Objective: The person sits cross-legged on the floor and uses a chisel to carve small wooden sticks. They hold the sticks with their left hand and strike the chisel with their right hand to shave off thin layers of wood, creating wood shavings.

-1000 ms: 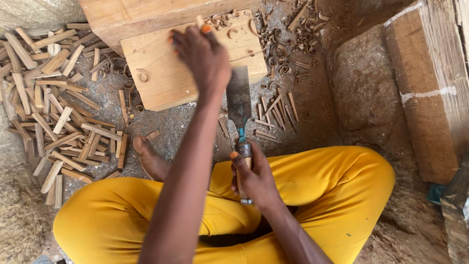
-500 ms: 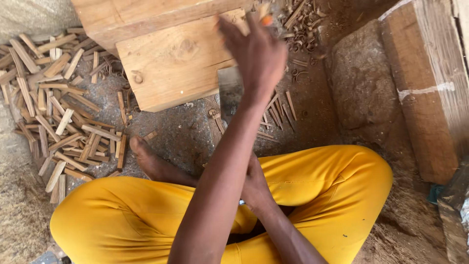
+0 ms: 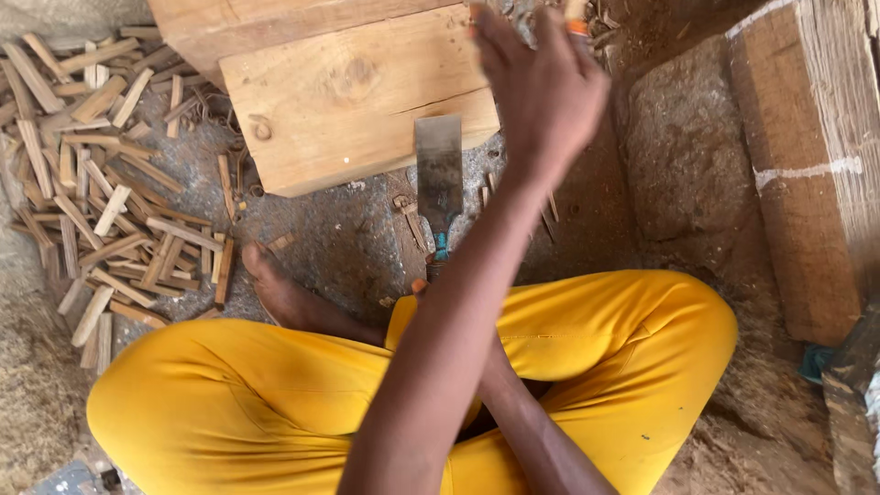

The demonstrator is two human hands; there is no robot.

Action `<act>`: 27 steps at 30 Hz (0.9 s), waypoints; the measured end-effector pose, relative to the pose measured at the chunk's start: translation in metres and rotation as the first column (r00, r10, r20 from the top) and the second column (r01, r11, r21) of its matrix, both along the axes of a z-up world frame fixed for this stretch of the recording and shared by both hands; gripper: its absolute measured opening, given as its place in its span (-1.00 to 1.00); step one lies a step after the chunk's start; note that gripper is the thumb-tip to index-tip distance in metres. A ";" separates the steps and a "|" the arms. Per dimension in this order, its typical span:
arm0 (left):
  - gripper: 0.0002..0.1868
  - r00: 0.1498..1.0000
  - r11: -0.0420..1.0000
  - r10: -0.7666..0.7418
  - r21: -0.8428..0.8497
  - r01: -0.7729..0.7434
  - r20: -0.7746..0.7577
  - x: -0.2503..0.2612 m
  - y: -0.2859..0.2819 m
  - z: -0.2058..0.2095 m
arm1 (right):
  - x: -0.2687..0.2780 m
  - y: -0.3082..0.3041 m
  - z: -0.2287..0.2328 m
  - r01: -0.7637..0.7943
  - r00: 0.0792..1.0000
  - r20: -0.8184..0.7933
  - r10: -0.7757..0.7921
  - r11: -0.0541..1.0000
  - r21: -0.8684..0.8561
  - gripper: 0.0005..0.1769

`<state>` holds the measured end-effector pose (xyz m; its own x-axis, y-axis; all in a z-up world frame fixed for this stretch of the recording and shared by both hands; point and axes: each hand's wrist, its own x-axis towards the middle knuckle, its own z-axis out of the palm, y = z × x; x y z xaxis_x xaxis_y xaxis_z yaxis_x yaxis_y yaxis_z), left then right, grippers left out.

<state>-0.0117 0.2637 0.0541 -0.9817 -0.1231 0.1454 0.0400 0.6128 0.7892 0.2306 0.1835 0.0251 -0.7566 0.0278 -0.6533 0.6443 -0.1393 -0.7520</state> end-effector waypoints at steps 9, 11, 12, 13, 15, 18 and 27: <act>-0.60 0.837 0.935 -0.306 0.308 0.175 0.453 -0.043 -0.015 0.001 | 0.002 0.007 -0.013 -0.042 0.996 -0.076 0.040 0.999 -0.025 -0.55; -0.65 0.795 0.857 -0.489 0.367 0.361 0.359 -0.031 -0.008 0.009 | 0.003 0.007 -0.011 -0.058 0.990 -0.128 0.050 0.997 -0.055 -0.55; -0.74 0.850 0.881 -0.472 0.160 0.445 0.236 -0.022 -0.003 0.014 | 0.001 0.007 -0.009 -0.061 0.984 -0.172 0.049 0.996 -0.066 -0.55; -0.77 0.875 0.875 -0.472 -0.063 0.480 0.104 -0.017 -0.003 0.017 | -0.003 0.006 -0.005 -0.054 0.978 -0.206 0.034 0.994 -0.092 -0.55; -0.72 0.852 0.877 -0.434 0.079 0.474 -0.292 -0.006 -0.033 0.007 | -0.003 0.008 0.005 -0.018 0.966 -0.256 -0.018 0.990 -0.138 -0.54; -0.77 0.907 0.735 -0.420 0.579 0.352 -0.019 -0.013 -0.113 0.001 | -0.010 0.004 0.027 0.022 0.998 0.053 -0.018 0.997 -0.071 -0.57; -0.49 0.976 0.743 0.178 0.634 -0.215 0.123 0.016 -0.271 0.005 | -0.024 -0.009 0.055 0.007 0.999 -0.043 -0.008 0.999 -0.043 -0.59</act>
<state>0.0045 -0.0075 0.0595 -0.9286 -0.3605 -0.0876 -0.0757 -0.0472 0.9960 0.2065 0.1741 0.0802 -0.7841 0.0060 -0.6206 0.6100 -0.1770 -0.7724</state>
